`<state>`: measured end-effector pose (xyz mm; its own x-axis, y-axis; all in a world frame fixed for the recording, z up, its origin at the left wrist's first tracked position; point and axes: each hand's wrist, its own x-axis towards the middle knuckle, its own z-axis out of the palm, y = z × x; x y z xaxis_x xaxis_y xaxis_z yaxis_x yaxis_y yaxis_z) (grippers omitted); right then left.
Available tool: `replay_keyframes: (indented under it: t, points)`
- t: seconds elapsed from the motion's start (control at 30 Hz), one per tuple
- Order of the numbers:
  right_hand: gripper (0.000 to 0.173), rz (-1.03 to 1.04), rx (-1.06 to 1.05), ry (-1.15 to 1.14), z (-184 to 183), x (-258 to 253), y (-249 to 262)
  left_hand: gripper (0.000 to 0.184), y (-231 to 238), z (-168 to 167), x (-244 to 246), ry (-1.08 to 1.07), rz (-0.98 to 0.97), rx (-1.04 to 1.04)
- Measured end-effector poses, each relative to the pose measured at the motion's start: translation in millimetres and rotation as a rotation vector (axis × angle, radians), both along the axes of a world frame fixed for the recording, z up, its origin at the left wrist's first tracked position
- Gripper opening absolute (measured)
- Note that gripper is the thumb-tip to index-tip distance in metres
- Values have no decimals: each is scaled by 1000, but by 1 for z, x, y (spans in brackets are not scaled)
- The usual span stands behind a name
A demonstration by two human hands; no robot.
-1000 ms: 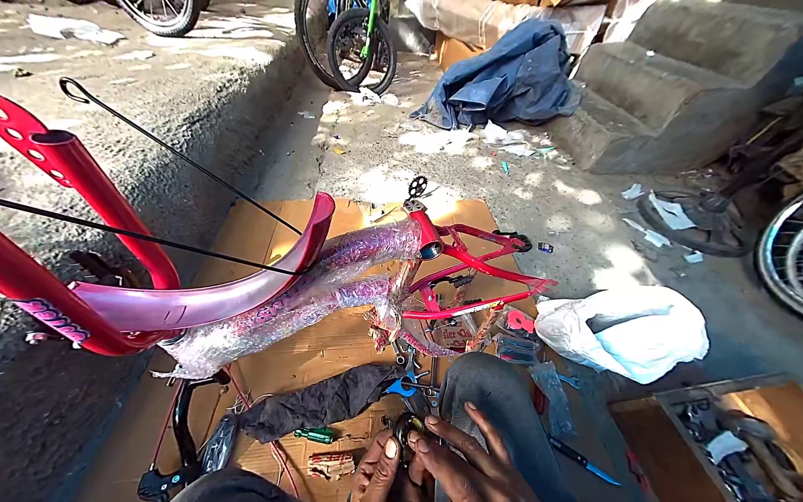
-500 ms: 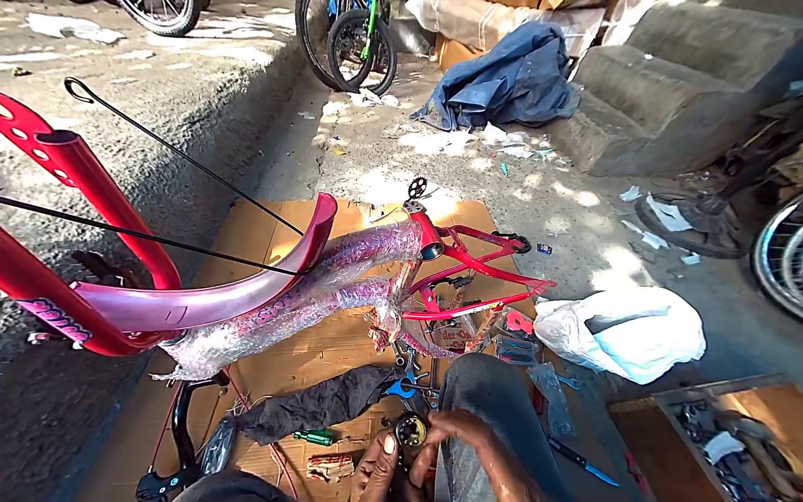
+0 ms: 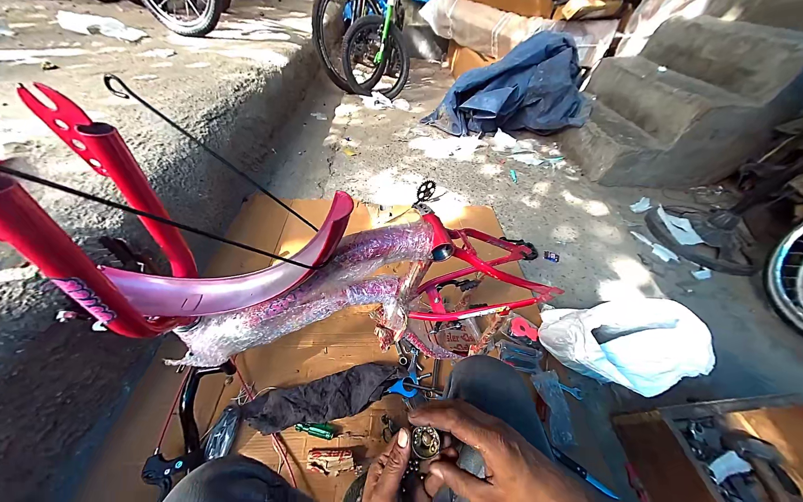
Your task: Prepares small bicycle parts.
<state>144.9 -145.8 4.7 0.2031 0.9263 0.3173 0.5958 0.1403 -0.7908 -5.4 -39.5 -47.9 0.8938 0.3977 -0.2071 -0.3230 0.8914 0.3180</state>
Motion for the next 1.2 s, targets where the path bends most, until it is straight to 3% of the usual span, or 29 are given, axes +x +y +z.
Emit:
replay_keyframes:
  t: [0.1,0.23,0.4,0.63,0.8,0.87,1.0,1.13,1.2]
  points:
    - [42,-72,19,-89,-2,-2,-3,40,-4,7,5,129,60,-48]
    - [38,-96,-25,-417,-7,-7,-6,82,1,18,8,176,47,-168]
    - [42,-36,-131,-738,-8,-20,-2,84,-2,14,11,156,54,-185]
    - [43,23,-123,-538,-15,-17,-2,84,-4,9,12,219,45,-105]
    - [46,-14,-97,-300,-11,-12,-5,91,-1,7,8,79,18,-178]
    - [49,-39,-52,-204,-9,-10,-8,82,1,11,6,87,5,-180]
    - [50,-122,10,-123,-2,0,-9,26,-1,6,1,42,-6,-187]
    - [53,-90,32,-23,2,3,-7,25,0,-7,1,-205,-35,-115]
    - [58,-121,62,-101,2,-2,-7,27,1,-8,1,-251,-7,-73]
